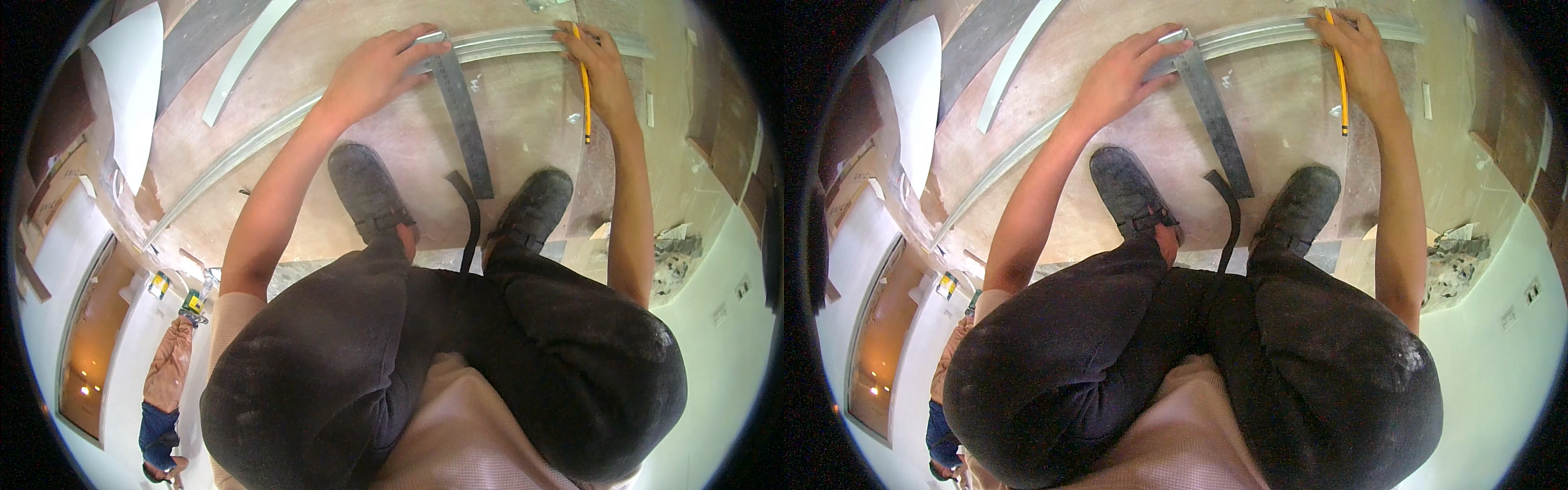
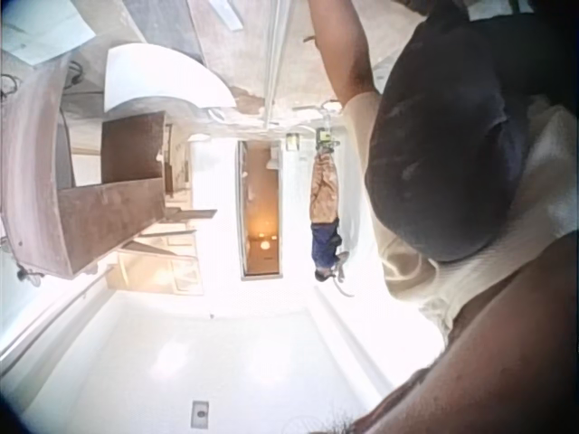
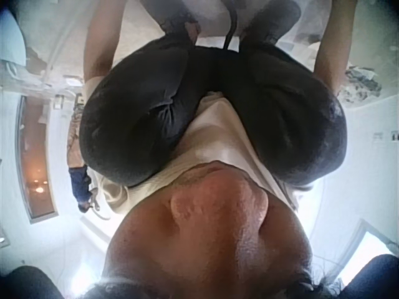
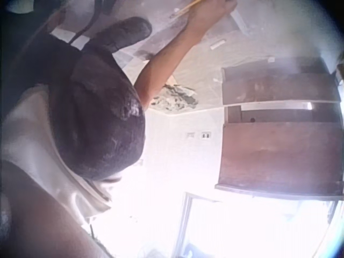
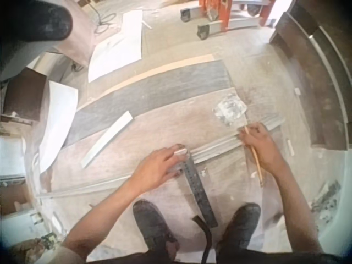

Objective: The person sits on the floor and uses a metal square ruler and a pencil to mark measurements on several long, curved metal profiles. They also use a tape measure to verify the length of the profiles.

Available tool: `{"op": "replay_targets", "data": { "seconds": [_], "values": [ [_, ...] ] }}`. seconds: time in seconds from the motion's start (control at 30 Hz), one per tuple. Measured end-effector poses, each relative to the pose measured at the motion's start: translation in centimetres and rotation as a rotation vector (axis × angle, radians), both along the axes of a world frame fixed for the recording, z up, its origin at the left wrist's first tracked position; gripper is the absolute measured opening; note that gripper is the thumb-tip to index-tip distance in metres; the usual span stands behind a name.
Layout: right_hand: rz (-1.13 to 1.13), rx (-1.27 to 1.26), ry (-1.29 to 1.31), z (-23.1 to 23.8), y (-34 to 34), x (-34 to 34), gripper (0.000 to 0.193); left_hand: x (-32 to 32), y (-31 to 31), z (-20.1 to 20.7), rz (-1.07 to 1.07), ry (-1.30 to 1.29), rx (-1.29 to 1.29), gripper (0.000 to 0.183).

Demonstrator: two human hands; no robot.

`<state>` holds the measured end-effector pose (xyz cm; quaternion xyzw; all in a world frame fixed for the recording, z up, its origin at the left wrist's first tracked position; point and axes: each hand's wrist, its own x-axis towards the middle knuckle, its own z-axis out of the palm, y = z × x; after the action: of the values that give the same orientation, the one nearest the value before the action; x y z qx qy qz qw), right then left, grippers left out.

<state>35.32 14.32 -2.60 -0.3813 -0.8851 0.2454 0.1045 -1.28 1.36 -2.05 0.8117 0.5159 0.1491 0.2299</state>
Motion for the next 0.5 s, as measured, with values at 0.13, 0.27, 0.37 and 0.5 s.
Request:
{"op": "replay_targets", "data": {
  "seconds": [0.13,0.27,0.37,0.5],
  "values": [
    [-0.024,0.012,-0.012,-0.2,-1.0,-0.2,0.043,0.4,-0.6,0.2,0.003,0.051,-0.022,0.061],
    [0.009,0.117,-0.04,0.0,-1.1,0.1,0.041,0.9,-1.1,-0.1,-0.005,0.126,0.037,0.068],
    [0.004,0.147,-0.02,-0.6,-1.5,0.1,0.041,1.1,-1.8,-0.5,-0.004,0.153,0.081,0.07],
    [0.045,0.248,-0.055,-0.5,-1.6,0.2,0.037,0.9,-1.9,-0.4,0.017,0.096,0.129,0.067]
  ]
}}
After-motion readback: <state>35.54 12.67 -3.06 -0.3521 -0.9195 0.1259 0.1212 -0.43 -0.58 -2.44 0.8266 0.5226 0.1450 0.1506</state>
